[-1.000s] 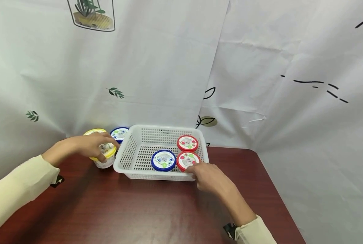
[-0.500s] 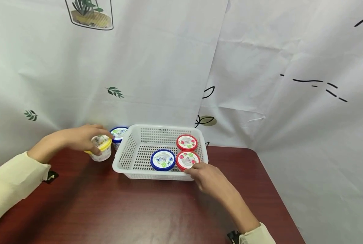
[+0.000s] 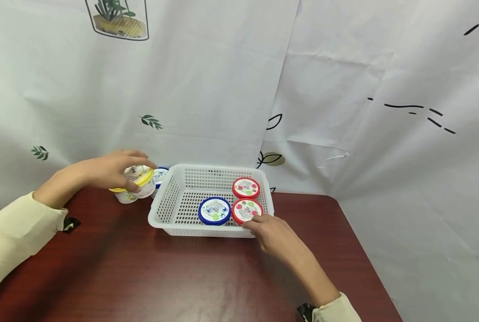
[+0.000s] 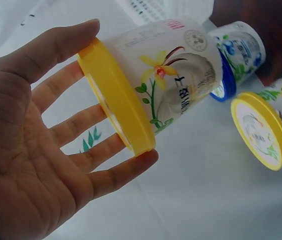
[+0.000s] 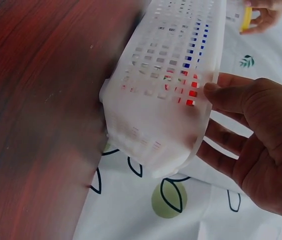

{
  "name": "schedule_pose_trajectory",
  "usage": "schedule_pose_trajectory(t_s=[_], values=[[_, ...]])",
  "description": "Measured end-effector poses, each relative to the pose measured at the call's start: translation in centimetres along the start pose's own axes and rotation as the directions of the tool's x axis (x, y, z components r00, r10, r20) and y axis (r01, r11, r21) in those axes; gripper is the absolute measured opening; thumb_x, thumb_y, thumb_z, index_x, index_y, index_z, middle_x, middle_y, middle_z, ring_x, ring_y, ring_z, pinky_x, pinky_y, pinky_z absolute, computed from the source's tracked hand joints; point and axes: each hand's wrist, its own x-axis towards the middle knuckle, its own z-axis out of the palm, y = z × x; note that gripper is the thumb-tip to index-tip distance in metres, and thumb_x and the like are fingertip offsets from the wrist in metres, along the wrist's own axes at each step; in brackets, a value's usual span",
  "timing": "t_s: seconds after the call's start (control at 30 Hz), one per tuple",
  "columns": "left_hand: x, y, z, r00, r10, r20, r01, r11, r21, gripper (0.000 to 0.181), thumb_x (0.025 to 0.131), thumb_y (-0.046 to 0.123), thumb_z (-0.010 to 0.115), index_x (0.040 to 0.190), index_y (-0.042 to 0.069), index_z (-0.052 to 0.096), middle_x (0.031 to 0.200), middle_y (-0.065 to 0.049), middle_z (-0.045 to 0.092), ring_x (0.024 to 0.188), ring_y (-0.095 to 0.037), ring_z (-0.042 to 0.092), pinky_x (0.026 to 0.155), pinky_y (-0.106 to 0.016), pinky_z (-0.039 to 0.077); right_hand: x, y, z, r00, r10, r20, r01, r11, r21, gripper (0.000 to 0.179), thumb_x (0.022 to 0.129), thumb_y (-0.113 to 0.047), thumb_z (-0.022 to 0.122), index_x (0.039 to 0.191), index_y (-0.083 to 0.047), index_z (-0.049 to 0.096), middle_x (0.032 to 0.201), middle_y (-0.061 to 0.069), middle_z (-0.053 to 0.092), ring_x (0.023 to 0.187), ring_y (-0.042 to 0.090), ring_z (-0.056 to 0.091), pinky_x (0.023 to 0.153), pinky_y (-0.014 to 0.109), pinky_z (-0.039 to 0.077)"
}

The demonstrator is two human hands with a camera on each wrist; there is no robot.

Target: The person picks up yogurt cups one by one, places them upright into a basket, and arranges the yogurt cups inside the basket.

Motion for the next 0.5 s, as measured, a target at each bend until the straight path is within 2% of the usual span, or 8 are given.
schedule_pose_trajectory(t_s=[0.1,0.3,0.5], values=[[0.1,0.7,0.2,0.999,0.032,-0.021,-0.032,0.999,0.009,0.068,0.086,0.022,0.093,0.151,0.023,0.072,0.160,-0.018,0.060,0.148,-0.056,0.049,0.114,-0.074,0.045,0.1,-0.2,0.0,1.000,0.008,0.008,-0.008,1.000,0.005,0.034,0.098,-0.002,0.077,0.126,-0.020,0.083,0.117,-0.001,0.083,0.109,0.020,0.078,0.094,0.043,0.064],[0.4,2.3,0.8,0.998,0.057,-0.021,-0.056,0.998,0.008,0.069,0.086,0.024,0.094,0.151,0.026,0.072,0.162,-0.018,0.059,0.149,-0.054,0.049,0.112,-0.072,0.048,0.2,-0.2,0.0,1.000,0.014,0.009,-0.014,1.000,0.008,0.038,0.096,0.001,0.076,0.126,-0.021,0.084,0.116,-0.001,0.083,0.107,0.020,0.078,0.093,0.043,0.064],[0.4,4.3,1.0,0.991,0.131,-0.031,-0.131,0.991,0.000,0.068,0.084,0.023,0.096,0.149,0.028,0.074,0.162,-0.019,0.059,0.147,-0.051,0.051,0.113,-0.071,0.048,0.1,-0.2,0.1,1.000,0.009,-0.011,-0.009,1.000,-0.005,0.041,0.094,0.002,0.077,0.127,-0.021,0.084,0.115,-0.001,0.083,0.107,0.019,0.078,0.093,0.041,0.064]])
